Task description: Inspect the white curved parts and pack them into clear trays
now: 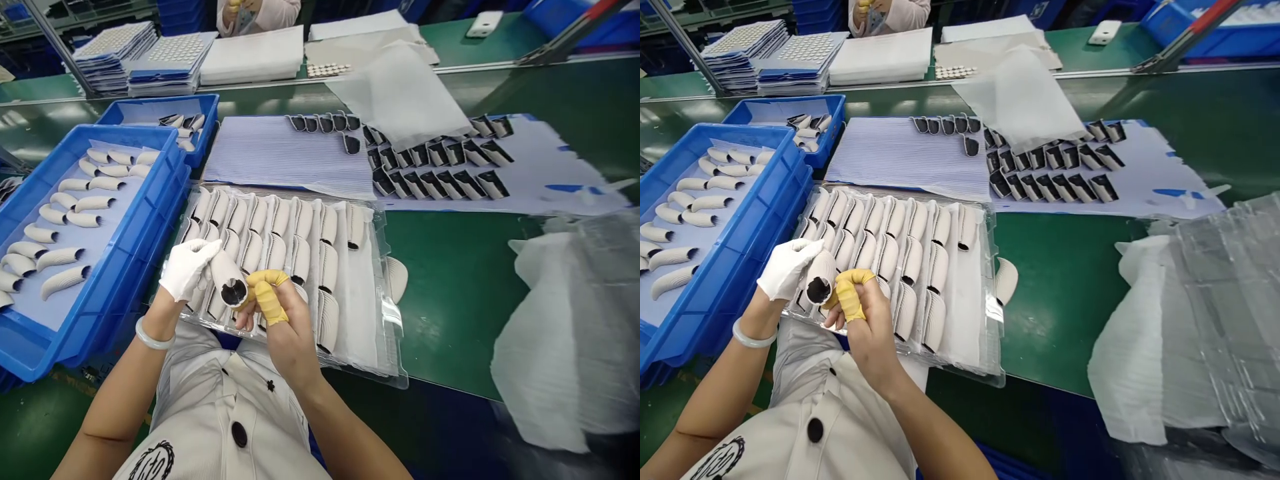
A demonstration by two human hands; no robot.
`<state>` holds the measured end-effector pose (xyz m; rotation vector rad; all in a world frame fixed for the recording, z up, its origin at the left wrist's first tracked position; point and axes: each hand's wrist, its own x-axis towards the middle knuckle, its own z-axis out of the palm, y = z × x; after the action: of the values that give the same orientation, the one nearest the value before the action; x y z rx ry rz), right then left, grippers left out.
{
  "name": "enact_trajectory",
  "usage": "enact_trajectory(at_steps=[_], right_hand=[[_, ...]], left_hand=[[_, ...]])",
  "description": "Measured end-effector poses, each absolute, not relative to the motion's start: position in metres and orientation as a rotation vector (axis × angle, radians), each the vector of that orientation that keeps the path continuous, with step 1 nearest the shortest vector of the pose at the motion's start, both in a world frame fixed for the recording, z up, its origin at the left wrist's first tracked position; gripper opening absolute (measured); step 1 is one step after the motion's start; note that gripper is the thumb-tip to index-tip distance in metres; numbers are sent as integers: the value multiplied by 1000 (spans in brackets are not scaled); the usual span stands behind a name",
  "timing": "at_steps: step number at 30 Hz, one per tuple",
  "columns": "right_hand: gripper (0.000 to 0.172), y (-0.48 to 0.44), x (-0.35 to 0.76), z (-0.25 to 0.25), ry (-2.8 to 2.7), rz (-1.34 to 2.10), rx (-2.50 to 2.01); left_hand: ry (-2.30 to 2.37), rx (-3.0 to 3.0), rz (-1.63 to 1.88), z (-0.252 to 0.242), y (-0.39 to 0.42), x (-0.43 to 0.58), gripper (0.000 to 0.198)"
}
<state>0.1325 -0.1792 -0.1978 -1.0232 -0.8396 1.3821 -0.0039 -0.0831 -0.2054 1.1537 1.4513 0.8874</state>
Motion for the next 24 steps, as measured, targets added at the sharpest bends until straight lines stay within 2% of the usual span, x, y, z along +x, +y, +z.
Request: enact_trajectory(at_steps=[6, 8, 11, 16, 20, 24], right_hand=[[35, -174, 149, -218, -797, 1306, -1297], [33, -175, 160, -229, -837, 1205, -1418], [28, -183, 183, -243, -851, 1013, -1569], [31, -202, 222, -260, -835, 691, -1776], [36, -209, 248, -269, -938, 476, -1869], [27, -213, 272, -280, -1057, 186, -1978]], left_hand=[[1622, 1338, 924, -204, -81, 25, 25], [1617, 1490, 957, -204, -80, 37, 23], [1469, 1780, 862, -207, -75, 58, 22], [1101, 2251, 598, -215, -53, 115, 15], [893, 2341, 518, -227, -35, 174, 25], [773, 2331, 494, -247, -21, 218, 26]])
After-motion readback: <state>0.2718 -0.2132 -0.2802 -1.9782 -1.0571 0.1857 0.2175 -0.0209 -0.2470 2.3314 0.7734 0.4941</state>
